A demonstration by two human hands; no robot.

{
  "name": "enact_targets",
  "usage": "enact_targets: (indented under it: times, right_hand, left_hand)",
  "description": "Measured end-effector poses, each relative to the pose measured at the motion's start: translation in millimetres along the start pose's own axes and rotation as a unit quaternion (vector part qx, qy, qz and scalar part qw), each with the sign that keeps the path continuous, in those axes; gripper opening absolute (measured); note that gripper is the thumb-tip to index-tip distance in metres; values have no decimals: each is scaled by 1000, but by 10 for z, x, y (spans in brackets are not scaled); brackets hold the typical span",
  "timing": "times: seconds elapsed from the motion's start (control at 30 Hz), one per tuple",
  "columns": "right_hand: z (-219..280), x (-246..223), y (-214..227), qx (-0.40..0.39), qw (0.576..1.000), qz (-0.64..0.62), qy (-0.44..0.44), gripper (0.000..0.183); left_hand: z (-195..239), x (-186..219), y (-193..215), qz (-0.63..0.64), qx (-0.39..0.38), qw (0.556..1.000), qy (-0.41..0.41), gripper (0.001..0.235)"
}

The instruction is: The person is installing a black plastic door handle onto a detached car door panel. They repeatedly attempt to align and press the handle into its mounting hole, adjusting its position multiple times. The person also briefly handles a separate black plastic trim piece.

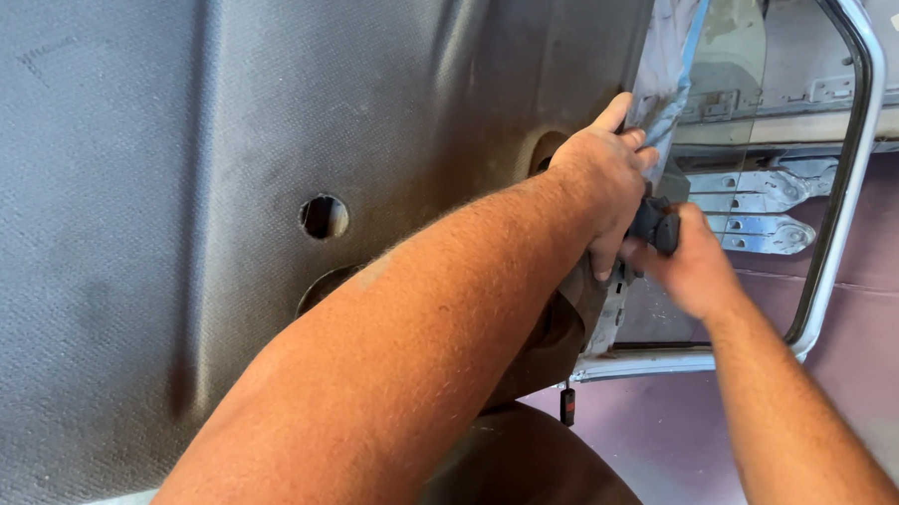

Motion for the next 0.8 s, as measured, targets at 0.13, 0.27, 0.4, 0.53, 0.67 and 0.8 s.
enact_targets:
  times: [0.13, 0.27, 0.4, 0.53, 0.67, 0.8]
  right_hand:
    - [193, -318, 104, 29, 998, -19, -42, 105]
    - [62, -146, 157, 20, 998, 49, -15, 102]
    - [197, -579, 512, -41, 994, 105, 2, 89]
    - [238, -966, 724, -125, 964, 235, 2, 64]
    - [182, -875, 641, -135, 960, 244, 11, 76]
    - [194, -863, 596, -144, 982, 116, 39, 80]
  left_hand:
    - [27, 9, 25, 3, -9, 1000, -2, 107]
    - [-92, 24, -71, 20, 0, 1000, 0, 117]
    - [-333, -23, -246, 23, 95, 995, -22, 117]
    - [-263, -34, -182, 19, 67, 996, -48, 125]
    - [-268, -39, -174, 28, 92, 994, -42, 121]
    - [-248, -66, 76, 115, 105, 988, -18, 92]
Point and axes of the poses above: each hand's wrist, its own z-axis away from the middle knuckle, its own y-axis out of the back of the hand, x = y × z, the point moved 2 cm from there along -z, towards the middle knuckle, and after that the axes turned 7 degrees about z, right-handed, at the moved point
